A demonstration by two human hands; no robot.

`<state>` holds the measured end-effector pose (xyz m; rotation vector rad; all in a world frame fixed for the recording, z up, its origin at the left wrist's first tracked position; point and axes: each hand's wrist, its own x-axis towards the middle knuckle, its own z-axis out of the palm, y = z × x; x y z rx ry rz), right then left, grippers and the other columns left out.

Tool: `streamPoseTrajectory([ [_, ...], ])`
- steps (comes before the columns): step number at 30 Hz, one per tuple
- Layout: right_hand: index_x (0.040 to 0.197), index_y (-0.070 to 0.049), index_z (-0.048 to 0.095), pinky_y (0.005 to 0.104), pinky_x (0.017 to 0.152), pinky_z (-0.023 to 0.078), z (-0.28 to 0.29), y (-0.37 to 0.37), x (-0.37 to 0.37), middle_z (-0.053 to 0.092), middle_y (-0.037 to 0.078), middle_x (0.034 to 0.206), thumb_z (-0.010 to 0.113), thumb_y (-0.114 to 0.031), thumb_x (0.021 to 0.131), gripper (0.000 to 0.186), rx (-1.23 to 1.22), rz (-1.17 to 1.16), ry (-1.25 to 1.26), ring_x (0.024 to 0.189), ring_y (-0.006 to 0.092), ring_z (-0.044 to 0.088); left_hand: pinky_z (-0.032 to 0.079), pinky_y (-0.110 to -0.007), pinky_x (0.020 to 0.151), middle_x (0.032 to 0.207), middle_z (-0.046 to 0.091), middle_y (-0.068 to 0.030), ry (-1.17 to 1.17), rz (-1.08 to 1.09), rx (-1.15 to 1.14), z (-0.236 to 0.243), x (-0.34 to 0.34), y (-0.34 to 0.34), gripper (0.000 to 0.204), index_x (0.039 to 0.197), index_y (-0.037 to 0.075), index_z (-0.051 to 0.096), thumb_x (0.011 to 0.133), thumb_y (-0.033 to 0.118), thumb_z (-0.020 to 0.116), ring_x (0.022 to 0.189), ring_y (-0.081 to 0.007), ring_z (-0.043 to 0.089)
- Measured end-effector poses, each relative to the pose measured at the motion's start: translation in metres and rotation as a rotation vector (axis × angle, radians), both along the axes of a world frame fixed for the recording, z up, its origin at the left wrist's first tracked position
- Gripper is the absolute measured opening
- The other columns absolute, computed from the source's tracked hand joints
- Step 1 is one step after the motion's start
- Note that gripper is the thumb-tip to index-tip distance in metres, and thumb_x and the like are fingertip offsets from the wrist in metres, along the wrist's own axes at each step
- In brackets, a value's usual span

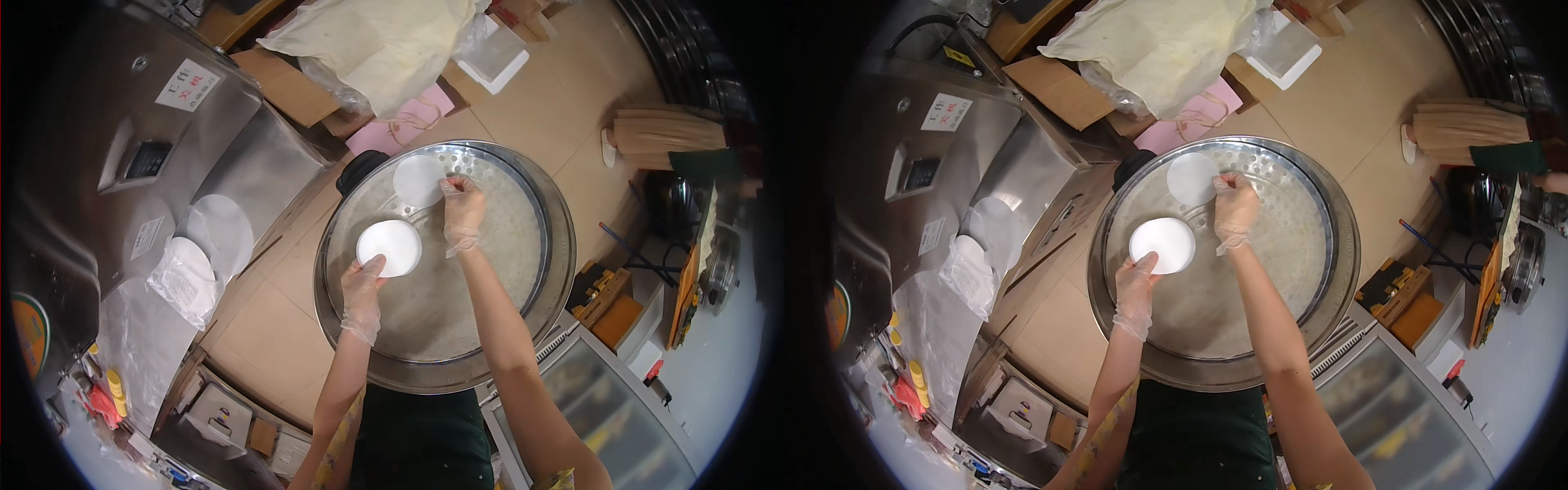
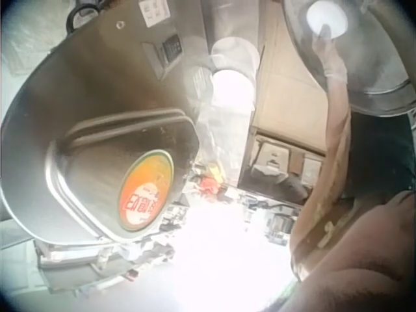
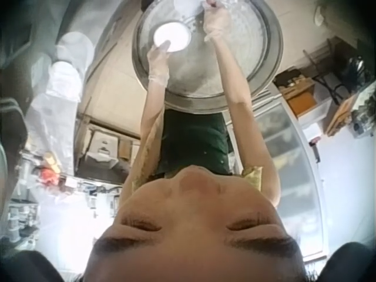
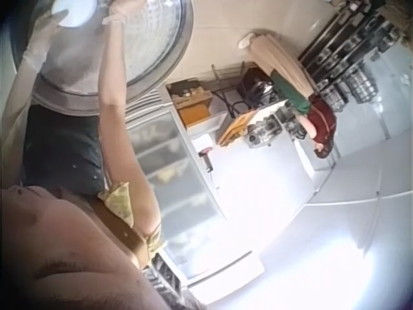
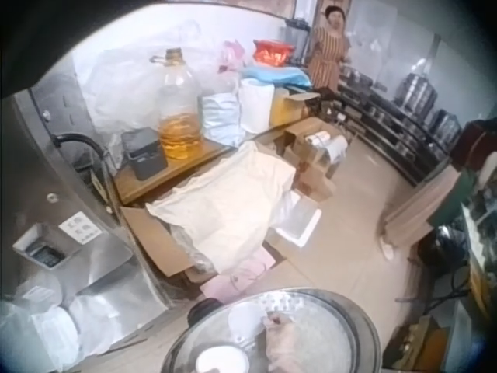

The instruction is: Cutting dough into portions and arranging them on a steamer tray with liners.

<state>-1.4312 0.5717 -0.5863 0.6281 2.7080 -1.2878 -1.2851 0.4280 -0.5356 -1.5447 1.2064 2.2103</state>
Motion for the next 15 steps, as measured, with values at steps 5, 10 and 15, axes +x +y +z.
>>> streamPoseTrajectory([
  [5, 0.090, -0.001, 0.071, 0.0376, 0.069, 0.052, 0.018, 0.004, 0.012, 0.070, 0.017, 0.080, 0.071, -0.023, 0.083, 0.023, 0.043, -0.015, 0.117, 0.072, 0.0277, 0.068, 0.050, -0.030, 0.084, 0.104, 0.067, -0.0052, 0.025, -0.015, 0.038, 0.002, -0.009, 0.010, 0.027, 0.111, 0.001, 0.063, 0.088, 0.012, 0.070, 0.096, -0.0136, 0.063],
  [10, 0.092, 0.003, 0.069, 0.0281, 0.066, 0.049, 0.055, 0.035, 0.055, 0.068, 0.005, 0.075, 0.076, -0.017, 0.082, 0.024, -0.572, 0.003, -0.458, 0.069, 0.0134, 0.060, 0.048, -0.030, 0.085, 0.108, 0.066, -0.0047, 0.071, -0.014, 0.123, 0.001, -0.019, 0.020, 0.033, 0.116, 0.004, 0.063, 0.086, 0.014, 0.072, 0.100, -0.0129, 0.061],
  [15, 0.090, 0.003, 0.069, 0.0244, 0.064, 0.046, 0.050, 0.052, 0.072, 0.065, 0.001, 0.075, 0.077, -0.009, 0.081, 0.017, -0.490, -0.013, -0.308, 0.068, 0.0090, 0.054, 0.046, -0.029, 0.083, 0.104, 0.067, -0.0030, 0.044, -0.046, 0.019, 0.002, -0.030, 0.042, 0.031, 0.114, 0.005, 0.064, 0.086, 0.015, 0.072, 0.096, -0.0117, 0.062],
])
